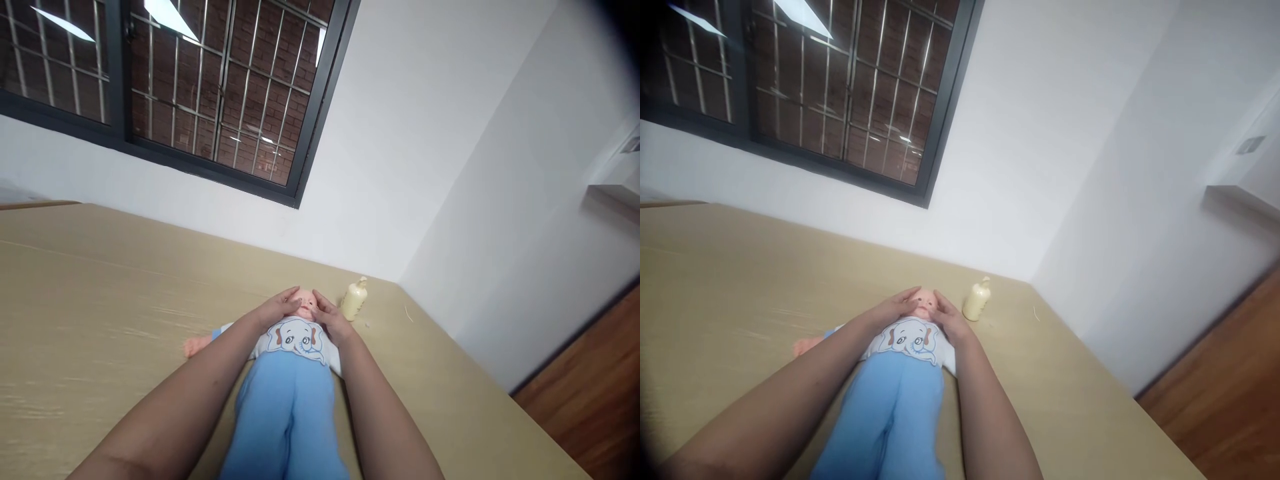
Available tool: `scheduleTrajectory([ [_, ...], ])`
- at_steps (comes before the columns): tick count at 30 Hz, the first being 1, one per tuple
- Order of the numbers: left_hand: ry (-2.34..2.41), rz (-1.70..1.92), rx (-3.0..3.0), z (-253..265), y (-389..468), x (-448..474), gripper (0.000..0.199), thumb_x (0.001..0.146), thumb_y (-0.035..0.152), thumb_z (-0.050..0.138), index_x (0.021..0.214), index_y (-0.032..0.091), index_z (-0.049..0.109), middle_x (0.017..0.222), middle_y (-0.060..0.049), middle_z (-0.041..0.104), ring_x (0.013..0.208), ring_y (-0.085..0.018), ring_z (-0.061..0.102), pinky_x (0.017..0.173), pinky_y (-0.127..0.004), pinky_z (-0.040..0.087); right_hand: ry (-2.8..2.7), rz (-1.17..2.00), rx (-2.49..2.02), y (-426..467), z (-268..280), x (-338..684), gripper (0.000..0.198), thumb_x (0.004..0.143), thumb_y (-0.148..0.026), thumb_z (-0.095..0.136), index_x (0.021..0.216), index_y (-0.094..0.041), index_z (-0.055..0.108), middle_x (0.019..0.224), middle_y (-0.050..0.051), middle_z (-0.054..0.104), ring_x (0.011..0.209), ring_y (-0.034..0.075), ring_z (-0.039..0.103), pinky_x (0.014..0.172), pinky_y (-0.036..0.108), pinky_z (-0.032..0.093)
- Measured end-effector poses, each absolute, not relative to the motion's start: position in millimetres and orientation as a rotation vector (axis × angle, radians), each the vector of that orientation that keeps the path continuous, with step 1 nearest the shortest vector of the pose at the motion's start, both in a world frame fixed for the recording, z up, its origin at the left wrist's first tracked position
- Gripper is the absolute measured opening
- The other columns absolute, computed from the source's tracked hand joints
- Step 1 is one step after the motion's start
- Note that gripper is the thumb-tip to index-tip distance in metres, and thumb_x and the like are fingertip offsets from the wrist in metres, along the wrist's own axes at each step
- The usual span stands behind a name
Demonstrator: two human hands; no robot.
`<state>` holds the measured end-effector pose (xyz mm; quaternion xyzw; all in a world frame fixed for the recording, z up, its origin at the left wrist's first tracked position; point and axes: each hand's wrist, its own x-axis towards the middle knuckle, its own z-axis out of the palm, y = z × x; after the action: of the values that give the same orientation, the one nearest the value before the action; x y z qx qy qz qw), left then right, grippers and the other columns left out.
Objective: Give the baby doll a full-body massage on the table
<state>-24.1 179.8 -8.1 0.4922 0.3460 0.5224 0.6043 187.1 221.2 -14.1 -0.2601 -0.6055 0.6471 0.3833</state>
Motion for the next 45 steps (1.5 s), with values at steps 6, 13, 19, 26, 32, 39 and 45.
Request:
scheduleTrajectory([
  [6, 0.830, 1.175, 1.155, 3, 167, -22, 0.122, 0.053, 0.029, 0.095, 0.153, 0.019, 0.026, 0.152, -0.018, 0.039, 0.131, -0.034, 0.049, 0.106, -0.043, 0.046, -1.730, 1.393, -0.901, 221, -15, 181, 0.110, 0.068, -0.038, 0.087, 0.155, -0.027, 0.021, 0.152, 0.010, 0.039, 0.130, 0.027, 0.050, 0.106, 0.044, 0.045],
  [13, 0.783, 1.172, 1.133, 6, 164, -23, 0.122, 0.051, 0.031, 0.096, 0.152, 0.020, 0.029, 0.153, -0.018, 0.036, 0.132, -0.034, 0.047, 0.104, -0.043, 0.046, -1.642, 1.535, -0.772, 222, -15, 186, 0.107, 0.066, -0.032, 0.089, 0.153, -0.028, 0.027, 0.154, 0.009, 0.036, 0.130, 0.028, 0.050, 0.106, 0.044, 0.045],
  [19, 0.783, 1.195, 1.079, 3, 168, -24, 0.108, 0.063, 0.042, 0.089, 0.151, 0.017, 0.032, 0.150, -0.019, 0.040, 0.128, -0.032, 0.052, 0.106, -0.041, 0.045, -1.534, 1.706, -0.606, 220, -10, 189, 0.090, 0.066, -0.033, 0.088, 0.144, -0.031, 0.044, 0.156, 0.005, 0.033, 0.135, 0.029, 0.045, 0.111, 0.046, 0.040],
  [26, 0.800, 1.203, 1.103, 3, 167, -21, 0.114, 0.056, 0.033, 0.094, 0.150, 0.016, 0.032, 0.149, -0.020, 0.041, 0.128, -0.033, 0.052, 0.106, -0.043, 0.045, -1.648, 1.508, -0.808, 221, -13, 183, 0.095, 0.069, -0.038, 0.086, 0.149, -0.032, 0.035, 0.154, 0.007, 0.035, 0.131, 0.028, 0.049, 0.109, 0.045, 0.043],
  [32, 0.781, 1.202, 1.135, 5, 165, -20, 0.116, 0.049, 0.030, 0.096, 0.148, 0.016, 0.036, 0.146, -0.020, 0.045, 0.127, -0.035, 0.053, 0.104, -0.044, 0.046, -1.719, 1.434, -0.854, 220, -14, 182, 0.102, 0.068, -0.037, 0.087, 0.152, -0.031, 0.029, 0.152, 0.009, 0.038, 0.124, 0.028, 0.055, 0.105, 0.047, 0.046],
  [39, 0.788, 1.188, 1.115, 3, 168, -23, 0.121, 0.049, 0.029, 0.096, 0.151, 0.018, 0.031, 0.150, -0.019, 0.040, 0.127, -0.035, 0.052, 0.102, -0.043, 0.048, -1.615, 1.603, -0.720, 222, -15, 188, 0.101, 0.067, -0.031, 0.088, 0.151, -0.032, 0.033, 0.151, 0.008, 0.041, 0.131, 0.028, 0.049, 0.109, 0.045, 0.042],
  [45, 0.753, 1.185, 1.070, -4, 175, -27, 0.114, 0.056, 0.032, 0.091, 0.151, 0.015, 0.031, 0.149, -0.021, 0.041, 0.125, -0.034, 0.055, 0.100, -0.041, 0.050, -1.505, 1.710, -0.641, 223, -16, 191, 0.090, 0.070, -0.037, 0.085, 0.148, -0.032, 0.040, 0.154, 0.006, 0.037, 0.132, 0.029, 0.049, 0.110, 0.046, 0.041],
])
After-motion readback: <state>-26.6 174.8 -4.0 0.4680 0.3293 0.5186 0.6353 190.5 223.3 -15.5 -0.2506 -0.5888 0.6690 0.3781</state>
